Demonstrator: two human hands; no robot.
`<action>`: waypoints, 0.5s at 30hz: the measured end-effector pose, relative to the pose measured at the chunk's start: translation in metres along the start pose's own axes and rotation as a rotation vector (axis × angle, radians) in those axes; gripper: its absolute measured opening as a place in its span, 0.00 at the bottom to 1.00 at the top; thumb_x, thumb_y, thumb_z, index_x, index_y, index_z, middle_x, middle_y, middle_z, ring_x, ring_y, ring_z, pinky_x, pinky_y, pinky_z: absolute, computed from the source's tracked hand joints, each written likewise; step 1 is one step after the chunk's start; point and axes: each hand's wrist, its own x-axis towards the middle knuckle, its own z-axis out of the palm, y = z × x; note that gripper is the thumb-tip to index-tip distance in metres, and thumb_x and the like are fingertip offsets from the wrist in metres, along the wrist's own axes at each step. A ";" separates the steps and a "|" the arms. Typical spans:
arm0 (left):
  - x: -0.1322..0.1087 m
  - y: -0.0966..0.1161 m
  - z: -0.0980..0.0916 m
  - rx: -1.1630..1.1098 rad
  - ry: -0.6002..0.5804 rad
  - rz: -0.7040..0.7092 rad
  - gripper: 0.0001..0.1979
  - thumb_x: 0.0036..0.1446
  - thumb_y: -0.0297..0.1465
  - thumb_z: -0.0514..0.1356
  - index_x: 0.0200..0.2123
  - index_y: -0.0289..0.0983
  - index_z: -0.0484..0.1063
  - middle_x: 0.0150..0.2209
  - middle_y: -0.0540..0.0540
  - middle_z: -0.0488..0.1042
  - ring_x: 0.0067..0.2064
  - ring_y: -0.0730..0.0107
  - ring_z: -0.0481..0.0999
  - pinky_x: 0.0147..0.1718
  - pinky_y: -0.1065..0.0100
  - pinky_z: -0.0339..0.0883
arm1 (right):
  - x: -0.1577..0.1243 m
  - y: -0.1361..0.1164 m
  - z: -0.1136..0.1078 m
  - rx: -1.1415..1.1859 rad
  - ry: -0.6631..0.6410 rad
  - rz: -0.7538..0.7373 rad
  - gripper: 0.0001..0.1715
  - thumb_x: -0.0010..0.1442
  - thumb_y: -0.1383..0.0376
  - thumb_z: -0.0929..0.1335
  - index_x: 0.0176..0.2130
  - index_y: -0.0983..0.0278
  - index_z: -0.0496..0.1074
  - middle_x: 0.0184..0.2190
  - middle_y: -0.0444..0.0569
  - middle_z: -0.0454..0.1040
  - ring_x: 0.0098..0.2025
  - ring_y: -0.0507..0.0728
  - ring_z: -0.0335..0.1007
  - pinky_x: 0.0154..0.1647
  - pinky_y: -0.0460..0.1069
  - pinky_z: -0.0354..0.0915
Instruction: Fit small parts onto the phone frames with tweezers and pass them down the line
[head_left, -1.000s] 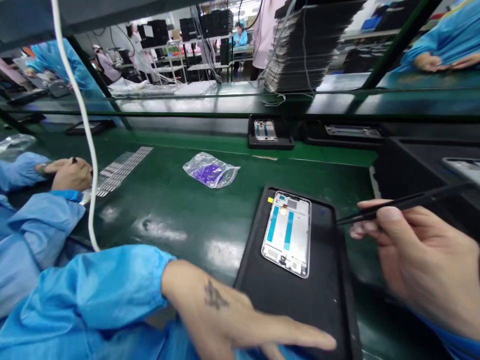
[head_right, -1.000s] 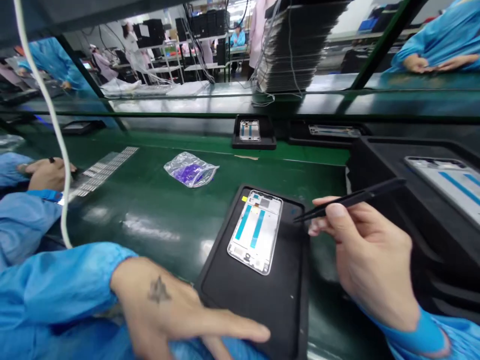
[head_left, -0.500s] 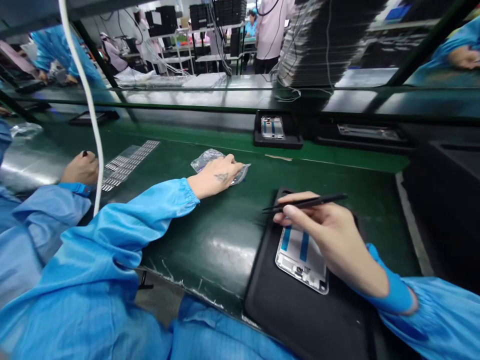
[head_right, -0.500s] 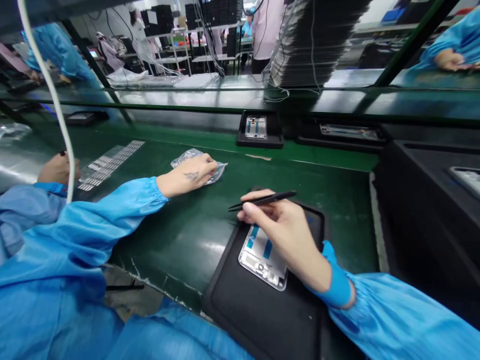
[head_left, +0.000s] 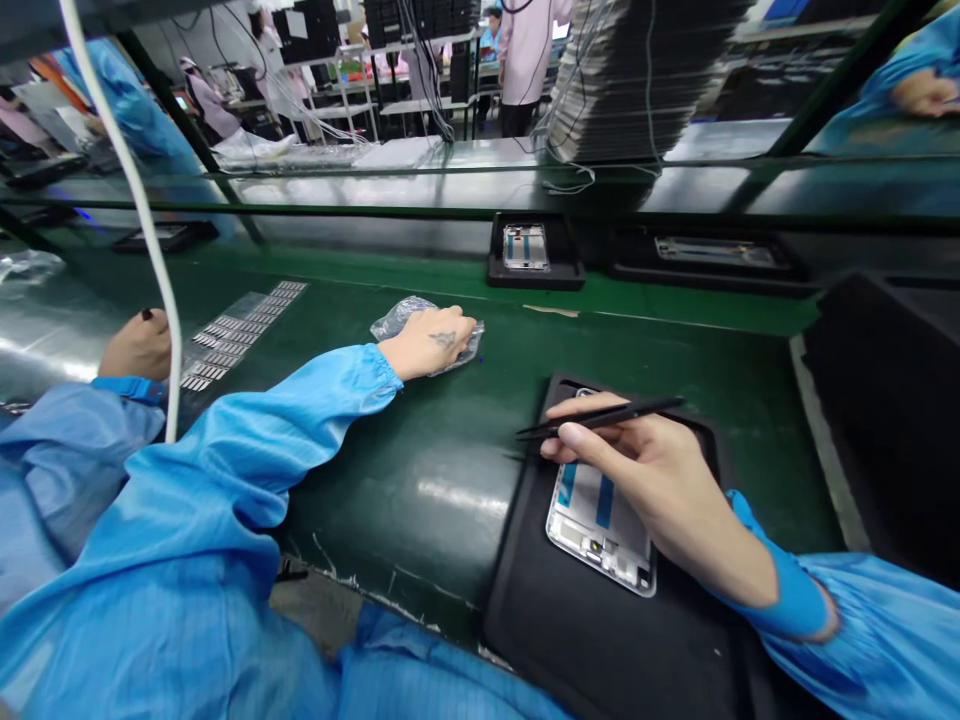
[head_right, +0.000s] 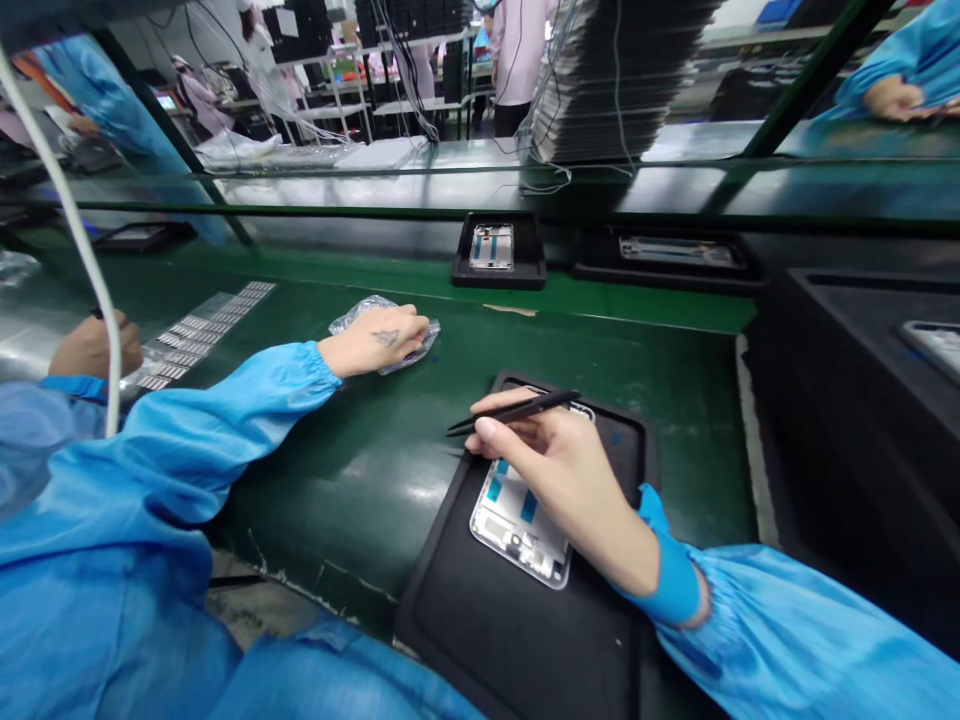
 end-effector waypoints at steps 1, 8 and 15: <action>0.000 0.000 0.001 0.005 -0.001 0.014 0.09 0.68 0.29 0.52 0.43 0.34 0.72 0.42 0.39 0.73 0.39 0.60 0.76 0.37 0.64 0.65 | -0.001 0.000 -0.001 -0.006 0.003 -0.003 0.18 0.57 0.51 0.74 0.40 0.61 0.77 0.30 0.47 0.81 0.33 0.57 0.80 0.40 0.53 0.76; -0.019 0.008 -0.009 0.023 0.117 0.072 0.09 0.66 0.22 0.49 0.44 0.29 0.68 0.47 0.33 0.69 0.48 0.52 0.70 0.44 0.59 0.64 | -0.011 0.007 -0.025 -0.265 0.182 -0.066 0.15 0.58 0.51 0.73 0.39 0.59 0.80 0.40 0.47 0.81 0.37 0.58 0.78 0.38 0.52 0.71; -0.036 0.062 -0.023 -1.168 0.078 0.226 0.05 0.67 0.29 0.55 0.39 0.35 0.69 0.33 0.49 0.71 0.33 0.72 0.71 0.35 0.69 0.65 | -0.011 0.010 -0.042 -0.144 0.288 -0.084 0.12 0.57 0.53 0.75 0.38 0.57 0.80 0.30 0.44 0.79 0.29 0.54 0.74 0.32 0.50 0.71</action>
